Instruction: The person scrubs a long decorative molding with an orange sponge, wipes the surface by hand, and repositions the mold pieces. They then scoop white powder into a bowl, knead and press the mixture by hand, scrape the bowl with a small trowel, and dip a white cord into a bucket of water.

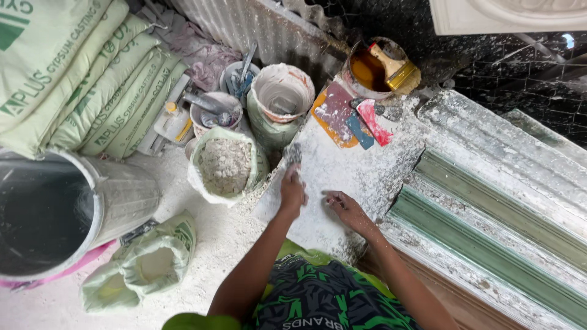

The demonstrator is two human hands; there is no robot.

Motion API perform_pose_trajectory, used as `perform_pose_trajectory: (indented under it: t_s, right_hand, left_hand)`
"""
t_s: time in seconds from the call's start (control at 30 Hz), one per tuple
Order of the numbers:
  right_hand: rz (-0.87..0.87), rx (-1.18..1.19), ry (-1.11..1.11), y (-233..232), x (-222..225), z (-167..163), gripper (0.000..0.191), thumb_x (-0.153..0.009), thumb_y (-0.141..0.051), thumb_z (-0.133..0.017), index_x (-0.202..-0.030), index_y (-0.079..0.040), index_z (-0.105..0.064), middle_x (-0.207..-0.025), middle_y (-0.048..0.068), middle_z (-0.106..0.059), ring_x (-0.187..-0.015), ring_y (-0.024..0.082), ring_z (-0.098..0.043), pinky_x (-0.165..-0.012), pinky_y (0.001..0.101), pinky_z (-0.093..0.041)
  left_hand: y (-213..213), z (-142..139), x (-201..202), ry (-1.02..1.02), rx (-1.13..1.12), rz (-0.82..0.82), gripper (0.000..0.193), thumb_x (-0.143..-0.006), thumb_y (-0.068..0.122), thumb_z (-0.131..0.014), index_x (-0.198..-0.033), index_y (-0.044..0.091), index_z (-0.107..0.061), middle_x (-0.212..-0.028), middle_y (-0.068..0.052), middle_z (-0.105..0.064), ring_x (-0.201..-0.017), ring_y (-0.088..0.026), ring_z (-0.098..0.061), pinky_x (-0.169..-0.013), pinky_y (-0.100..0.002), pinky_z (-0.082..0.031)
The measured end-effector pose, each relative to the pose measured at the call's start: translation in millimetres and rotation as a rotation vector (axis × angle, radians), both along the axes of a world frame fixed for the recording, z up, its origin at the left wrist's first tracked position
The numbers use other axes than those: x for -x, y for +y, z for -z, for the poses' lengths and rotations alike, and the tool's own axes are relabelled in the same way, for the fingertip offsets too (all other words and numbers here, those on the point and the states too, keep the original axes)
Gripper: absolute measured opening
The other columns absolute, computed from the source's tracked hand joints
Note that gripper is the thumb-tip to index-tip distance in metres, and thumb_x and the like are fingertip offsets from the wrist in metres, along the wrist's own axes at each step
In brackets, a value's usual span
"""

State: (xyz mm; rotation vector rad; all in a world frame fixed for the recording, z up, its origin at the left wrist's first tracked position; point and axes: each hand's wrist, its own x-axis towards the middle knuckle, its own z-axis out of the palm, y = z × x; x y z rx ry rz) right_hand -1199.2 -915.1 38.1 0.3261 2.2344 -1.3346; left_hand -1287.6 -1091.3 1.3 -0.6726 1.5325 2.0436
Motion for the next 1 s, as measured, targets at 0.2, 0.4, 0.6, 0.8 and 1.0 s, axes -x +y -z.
perform_pose_trajectory:
  t_s: [0.2, 0.4, 0.6, 0.8, 1.0]
  right_hand:
    - [0.082, 0.016, -0.006, 14, 3, 6, 0.04, -0.104, -0.029, -0.049, -0.14, -0.014, -0.059, -0.129, 0.01, -0.07, -0.117, 0.021, -0.067, -0.103, 0.0375, -0.052]
    - [0.207, 0.062, -0.004, 17, 7, 5, 0.038, -0.104, -0.024, -0.05, -0.139, -0.013, -0.06, -0.127, 0.01, -0.07, -0.118, 0.021, -0.064, -0.103, 0.0373, -0.049]
    - [0.279, -0.151, 0.136, 9, 11, 13, 0.036, -0.102, -0.02, -0.052, -0.136, -0.012, -0.061, -0.129, 0.012, -0.067, -0.12, 0.027, -0.064, -0.105, 0.0409, -0.05]
    - [0.115, -0.56, 0.744, 2, 36, 28, 0.053, -0.089, -0.015, -0.059, -0.14, -0.002, -0.054, -0.148, 0.02, -0.046, -0.141, 0.043, -0.038, -0.118, 0.0561, -0.029]
    - [-0.163, -0.688, 0.78, -8, 66, 31, 0.049, -0.089, -0.022, -0.062, -0.138, -0.019, -0.06, -0.151, 0.011, -0.048, -0.141, 0.042, -0.037, -0.119, 0.0597, -0.026]
  left_hand:
    - [-25, -39, -32, 0.118, 0.164, 0.445, 0.043, -0.106, 0.026, -0.039, -0.148, 0.02, -0.041, -0.075, -0.005, -0.062, -0.04, -0.013, -0.045, -0.036, -0.033, -0.039]
    - [27, -6, 15, 0.385, 0.332, 0.401, 0.036, -0.11, 0.033, -0.043, -0.126, 0.002, -0.048, -0.084, -0.014, -0.07, -0.063, -0.023, -0.065, -0.06, -0.039, -0.052]
    - [91, 28, 59, 0.601, 0.341, 0.335, 0.034, -0.109, 0.026, -0.046, -0.123, -0.003, -0.053, -0.104, -0.02, -0.067, -0.094, -0.031, -0.069, -0.084, -0.045, -0.053]
    - [86, 6, 59, 0.79, 0.697, 0.526, 0.038, -0.098, 0.012, -0.056, -0.132, -0.005, -0.058, -0.128, -0.025, -0.056, -0.126, -0.037, -0.048, -0.109, -0.05, -0.039]
    - [35, 39, 145, 0.844, 0.806, 0.126, 0.049, -0.105, 0.021, -0.063, -0.141, -0.007, -0.046, -0.131, -0.028, -0.054, -0.129, -0.04, -0.05, -0.113, -0.052, -0.037]
